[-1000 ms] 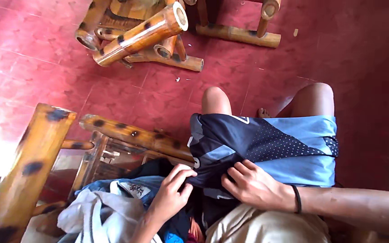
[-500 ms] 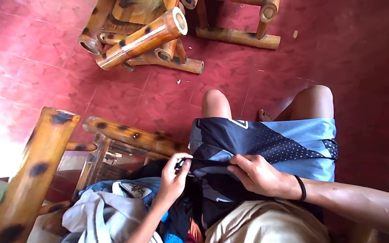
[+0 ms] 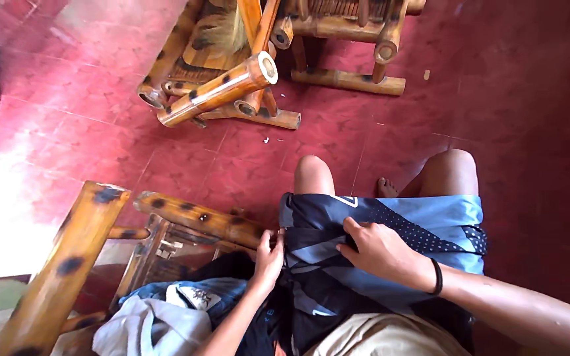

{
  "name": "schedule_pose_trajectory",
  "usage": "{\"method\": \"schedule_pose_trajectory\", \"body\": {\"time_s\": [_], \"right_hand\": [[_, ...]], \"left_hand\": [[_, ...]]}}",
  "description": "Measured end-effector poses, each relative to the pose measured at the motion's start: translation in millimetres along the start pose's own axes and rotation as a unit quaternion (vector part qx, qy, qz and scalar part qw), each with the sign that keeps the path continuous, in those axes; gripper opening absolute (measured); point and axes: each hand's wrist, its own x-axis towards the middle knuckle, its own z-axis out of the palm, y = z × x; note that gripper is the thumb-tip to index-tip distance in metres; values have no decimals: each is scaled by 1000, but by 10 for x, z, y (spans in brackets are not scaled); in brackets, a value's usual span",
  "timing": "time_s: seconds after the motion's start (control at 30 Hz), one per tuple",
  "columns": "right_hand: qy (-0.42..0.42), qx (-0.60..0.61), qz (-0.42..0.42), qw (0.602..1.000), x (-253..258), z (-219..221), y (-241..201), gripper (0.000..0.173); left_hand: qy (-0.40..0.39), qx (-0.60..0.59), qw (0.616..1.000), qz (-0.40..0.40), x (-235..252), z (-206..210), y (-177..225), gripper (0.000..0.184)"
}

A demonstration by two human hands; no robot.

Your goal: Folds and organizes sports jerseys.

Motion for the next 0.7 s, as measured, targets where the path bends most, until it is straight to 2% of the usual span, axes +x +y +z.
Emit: {"method": "schedule_pose_trajectory", "body": {"time_s": [0.07, 0.13, 0.2, 0.3, 0.4, 0.5, 0.57, 0.7], "right_hand": [[22, -28, 6, 999, -48, -124, 47, 45], [55, -42, 12, 997, -96, -265, 193, 44], [77, -57, 12, 995, -105, -381, 443, 43], [66, -75, -1, 995, -62, -491, 753, 49], [67, -50, -41, 996, 12, -484, 832, 53], [72, -46, -43, 995, 75, -426, 924, 50], [131, -71, -41, 988, 58, -394, 1072, 45], [332, -59, -23, 941, -158, -406, 1480, 40]], "left_hand": [[-44, -23, 995, -89, -32, -6, 109, 53], [-77, -43, 986, -139, -87, 13, 201, 61], [-110, -67, 978, -163, -113, 37, 224, 62], [-139, -115, 969, -169, -94, 73, 165, 59], [-136, -155, 961, -182, -69, 158, 142, 58], [-141, -180, 955, -187, -44, 213, 125, 58], [-144, -191, 953, -186, 5, 240, 77, 57], [-117, -200, 957, -176, 17, 285, 108, 55]]}}
